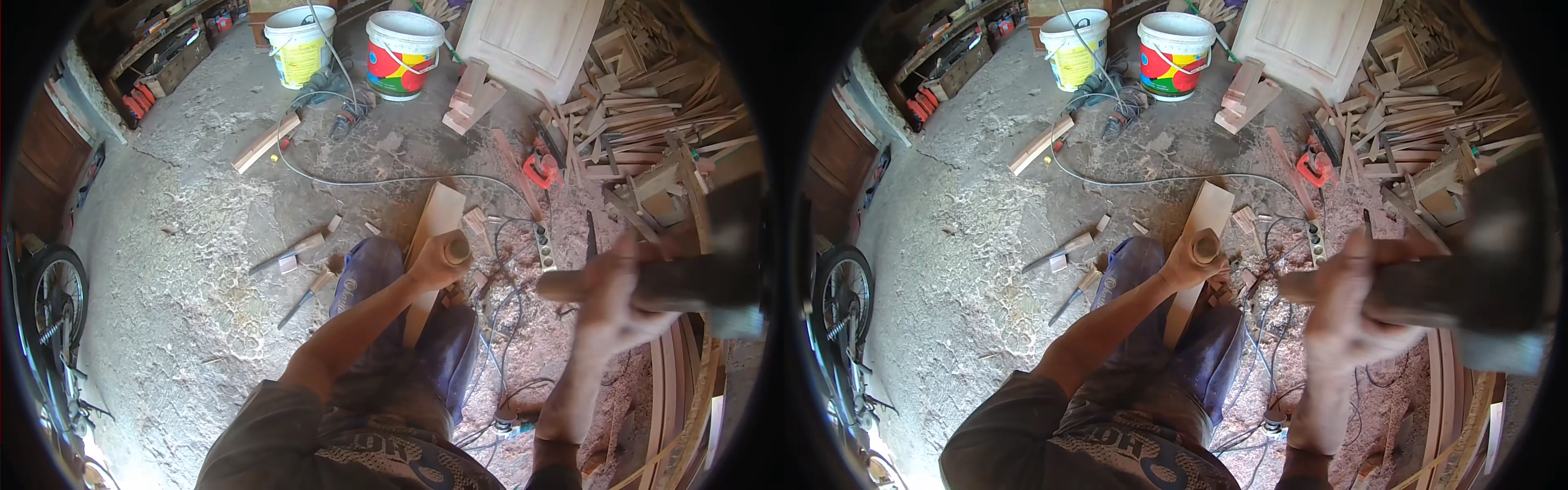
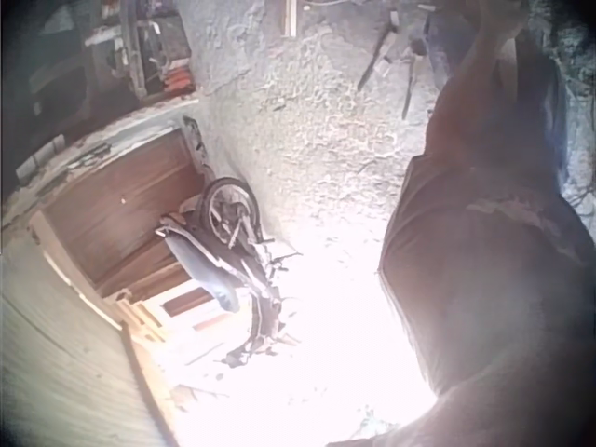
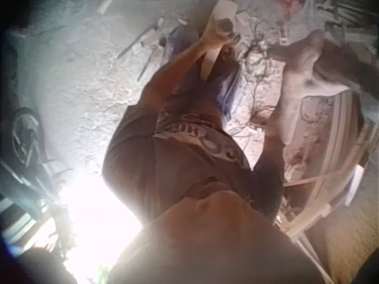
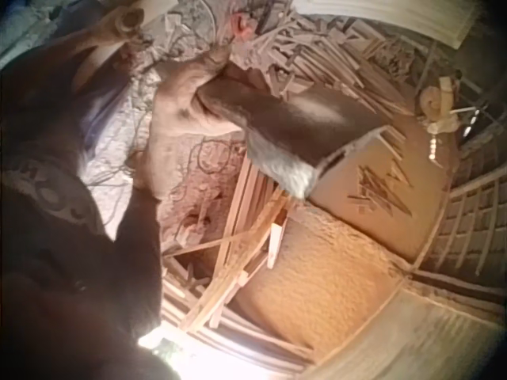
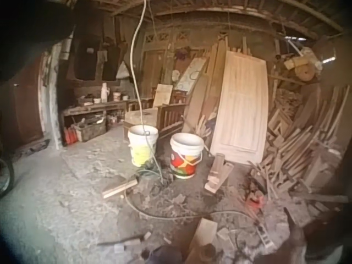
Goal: The person shapes a piece of wood using a hatchet while sitting on the floor, occasionally picking up and repositioning the wood and another wooden piece.
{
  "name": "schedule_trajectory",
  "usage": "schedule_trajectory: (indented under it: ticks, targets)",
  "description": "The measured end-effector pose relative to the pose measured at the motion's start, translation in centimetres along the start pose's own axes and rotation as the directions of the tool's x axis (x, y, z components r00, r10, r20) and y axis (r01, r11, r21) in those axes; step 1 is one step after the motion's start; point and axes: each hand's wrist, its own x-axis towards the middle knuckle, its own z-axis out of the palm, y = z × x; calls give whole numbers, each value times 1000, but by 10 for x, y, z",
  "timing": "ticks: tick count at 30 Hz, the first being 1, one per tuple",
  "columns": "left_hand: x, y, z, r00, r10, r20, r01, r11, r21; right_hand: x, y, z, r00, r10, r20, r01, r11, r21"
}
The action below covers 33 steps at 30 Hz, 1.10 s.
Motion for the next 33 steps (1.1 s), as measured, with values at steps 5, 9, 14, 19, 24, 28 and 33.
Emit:
schedule_trajectory:
  ticks: [5, 9, 14, 19, 24, 28, 33]
  targets:
    - [-9, -1, 0, 978, -211, -7, 209, 972, -105, -101, 50, 59, 546, 368, 753, -230, 930, -289]
    - [-10, 5, -6, 996, -92, 20, 92, 996, -3, -131, 60, 49, 596, 464, 655, -462, 865, -193]
    - [44, -35, -31, 986, -154, -65, 148, 985, -92, -126, 34, 38, 554, 625, 549, -703, 705, -93]
    - [29, -34, -39, 982, -148, -120, 117, 966, -232, -151, 33, 15, 513, 700, 497, -817, 576, 33]
    - [8, -23, -53, 974, -167, -150, 109, 935, -338, -160, 20, 2, 306, 779, 547, -949, 298, 106]
    - [6, 8, -20, 991, 130, -2, -130, 991, 1, -167, 23, -11, 321, 780, 538, -946, 239, 218]
    - [26, 16, -35, 999, 0, -48, -3, 998, -58, -170, 23, -4, 344, 766, 543, -934, 219, 283]
